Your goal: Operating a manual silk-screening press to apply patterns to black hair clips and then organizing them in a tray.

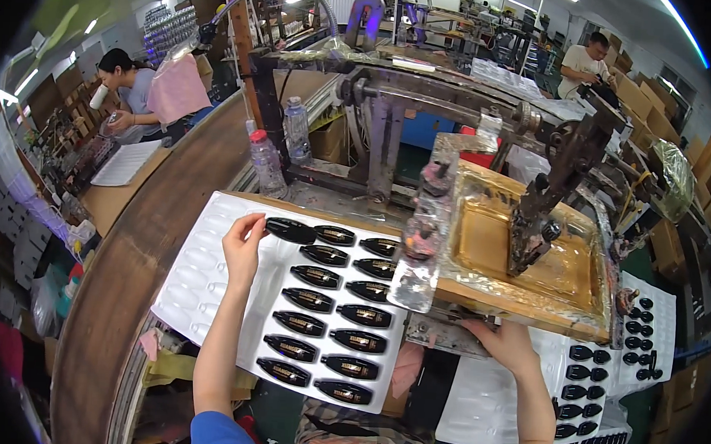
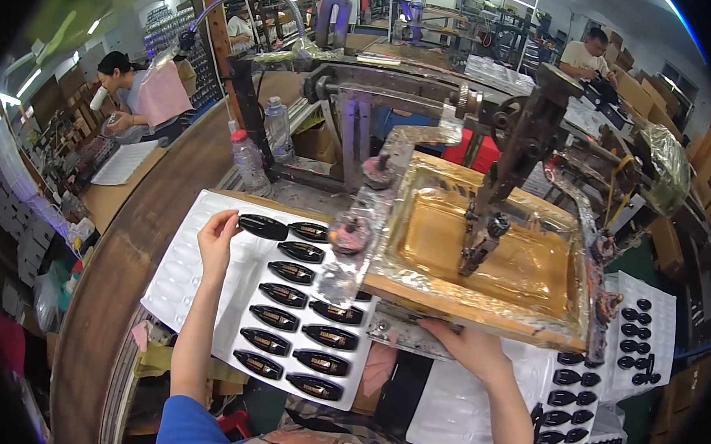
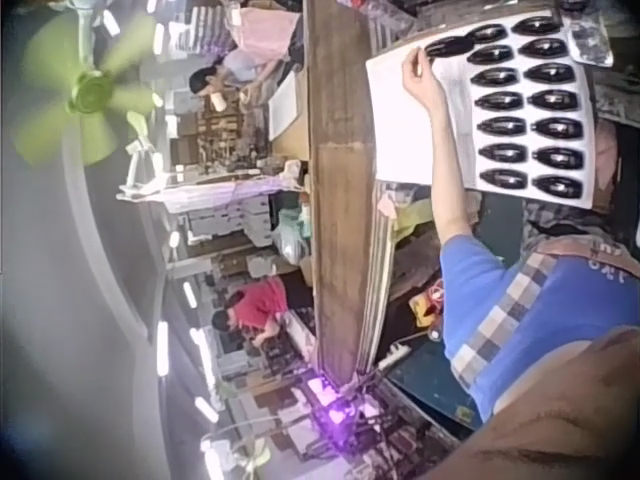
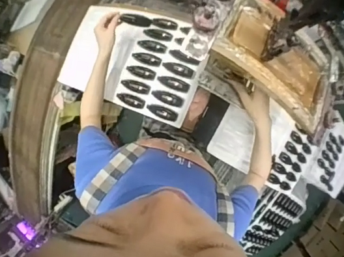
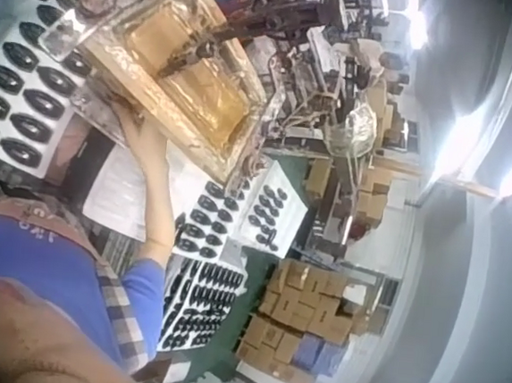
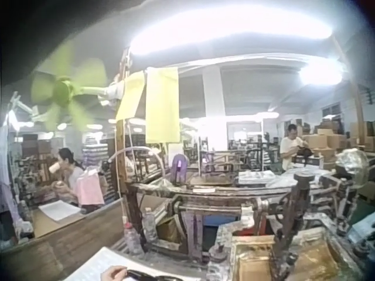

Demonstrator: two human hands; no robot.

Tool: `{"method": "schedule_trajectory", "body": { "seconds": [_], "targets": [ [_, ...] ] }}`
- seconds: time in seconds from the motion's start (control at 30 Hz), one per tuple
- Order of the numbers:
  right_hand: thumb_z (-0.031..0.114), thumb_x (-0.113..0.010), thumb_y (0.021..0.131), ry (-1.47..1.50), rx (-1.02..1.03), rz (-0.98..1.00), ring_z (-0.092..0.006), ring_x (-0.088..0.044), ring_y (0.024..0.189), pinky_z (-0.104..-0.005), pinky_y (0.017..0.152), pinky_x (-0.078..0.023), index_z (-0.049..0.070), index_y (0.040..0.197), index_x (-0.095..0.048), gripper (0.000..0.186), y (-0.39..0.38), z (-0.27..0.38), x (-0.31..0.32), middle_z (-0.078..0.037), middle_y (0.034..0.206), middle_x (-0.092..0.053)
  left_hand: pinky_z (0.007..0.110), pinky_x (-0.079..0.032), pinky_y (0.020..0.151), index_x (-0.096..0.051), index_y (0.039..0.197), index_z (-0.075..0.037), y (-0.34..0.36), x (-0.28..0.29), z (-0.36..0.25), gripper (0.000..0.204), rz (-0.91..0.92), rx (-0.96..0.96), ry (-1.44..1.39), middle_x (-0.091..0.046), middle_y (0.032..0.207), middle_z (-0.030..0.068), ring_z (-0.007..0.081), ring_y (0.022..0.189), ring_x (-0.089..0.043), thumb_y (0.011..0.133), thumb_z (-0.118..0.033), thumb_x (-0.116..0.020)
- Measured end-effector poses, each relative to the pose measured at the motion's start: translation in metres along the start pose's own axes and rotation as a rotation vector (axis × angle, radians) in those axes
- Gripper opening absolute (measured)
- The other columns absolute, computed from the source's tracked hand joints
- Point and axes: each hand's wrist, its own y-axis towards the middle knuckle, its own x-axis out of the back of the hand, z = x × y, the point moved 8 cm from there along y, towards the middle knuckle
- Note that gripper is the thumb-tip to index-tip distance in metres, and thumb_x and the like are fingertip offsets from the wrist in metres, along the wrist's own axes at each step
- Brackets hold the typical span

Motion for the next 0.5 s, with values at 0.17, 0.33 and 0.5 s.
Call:
{"method": "schedule_trajectory", "body": {
  "seconds": [0.17, 0.33, 0.5],
  "targets": [
    [0.019, -0.060, 0.076, -0.061, 0.010, -0.383, -0.0296, -0.054, 0.093, -0.0365, 0.080, -0.040, -0.001, 0.103, -0.054, 0.034, -0.053, -0.048, 0.048, -0.017, 0.096, -0.058, 0.023, -0.048, 0.067, -0.058, 0.089, 0.003, -0.007, 0.025, 0.035, 0.013, -0.154, -0.033, 0.238, -0.058, 0.085, 0.0077, 0.0129, 0.078, -0.056, 0.080, -0.006, -0.056],
    [0.012, -0.055, 0.079, 0.053, -0.093, -0.488, -0.0323, -0.052, 0.096, -0.0365, 0.083, -0.039, -0.002, 0.114, -0.045, 0.040, -0.111, -0.077, 0.069, -0.019, 0.110, -0.051, 0.025, -0.048, 0.068, -0.057, 0.085, 0.004, -0.004, 0.022, 0.044, 0.011, -0.216, -0.132, 0.342, -0.056, 0.086, 0.0101, 0.0166, 0.076, -0.056, 0.079, -0.005, -0.057],
    [0.010, -0.058, 0.075, -0.577, -0.332, -0.459, -0.0364, -0.050, 0.096, -0.0376, 0.082, -0.041, -0.002, 0.117, -0.042, 0.047, -0.199, -0.143, 0.081, -0.021, 0.112, -0.047, 0.029, -0.046, 0.066, -0.056, 0.084, 0.003, -0.033, 0.009, 0.063, 0.012, -0.064, -0.103, 0.499, -0.055, 0.083, 0.0128, 0.0219, 0.073, -0.056, 0.075, -0.005, -0.061]
  ]
}}
